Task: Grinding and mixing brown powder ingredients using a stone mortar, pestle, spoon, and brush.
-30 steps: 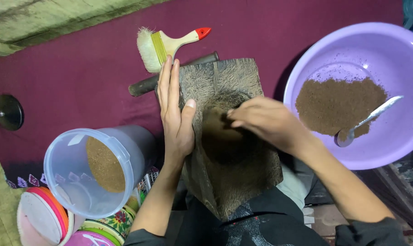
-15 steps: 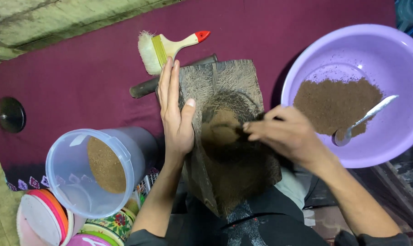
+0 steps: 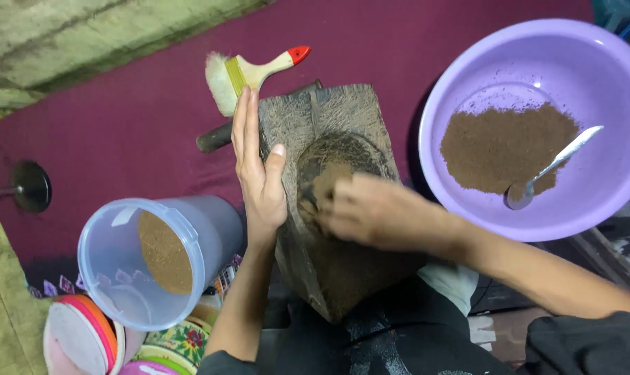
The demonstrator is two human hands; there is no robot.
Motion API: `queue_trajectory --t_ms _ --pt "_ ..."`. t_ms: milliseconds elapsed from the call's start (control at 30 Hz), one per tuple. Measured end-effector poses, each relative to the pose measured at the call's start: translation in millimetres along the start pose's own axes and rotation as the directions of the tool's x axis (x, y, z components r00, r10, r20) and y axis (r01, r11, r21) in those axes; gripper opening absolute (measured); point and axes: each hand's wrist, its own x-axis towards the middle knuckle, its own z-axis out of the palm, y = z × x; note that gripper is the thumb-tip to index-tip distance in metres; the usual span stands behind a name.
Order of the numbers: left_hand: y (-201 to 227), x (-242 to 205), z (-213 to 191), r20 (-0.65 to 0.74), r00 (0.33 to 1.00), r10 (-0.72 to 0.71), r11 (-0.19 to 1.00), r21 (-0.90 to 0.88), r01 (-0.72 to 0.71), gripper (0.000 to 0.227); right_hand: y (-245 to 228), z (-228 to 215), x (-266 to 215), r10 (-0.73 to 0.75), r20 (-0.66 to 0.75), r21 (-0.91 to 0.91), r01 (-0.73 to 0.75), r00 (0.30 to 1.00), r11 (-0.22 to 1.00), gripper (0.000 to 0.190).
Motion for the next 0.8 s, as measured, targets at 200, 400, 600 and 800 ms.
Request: queue_trajectory --t_ms 200,400,600,800 --pt "-4 -1 1 -0.002 1.0 -0.004 1.0 -0.006 0.004 0.059 12 -12 -56 0.161 -0.009 0.229 -0.154 0.987 0.961 0.021" --pt "0 0 1 -0.015 1.0 -0.009 1.0 -0.027 0.009 0.059 2 54 -92 0.573 -0.117 0.275 -0.528 0.811 0.804 0.02" --pt "-2 0 1 -0.015 1.0 0.0 1.0 -0.025 -0.001 0.058 10 5 -71 0.559 -0.142 0.218 -0.525 0.817 0.823 0.023" --pt "-4 0 1 -0.023 1.0 0.007 1.0 -0.011 -0.007 0.058 1 -1 -48 0.454 -0.001 0.369 -0.422 0.891 0.828 0.022"
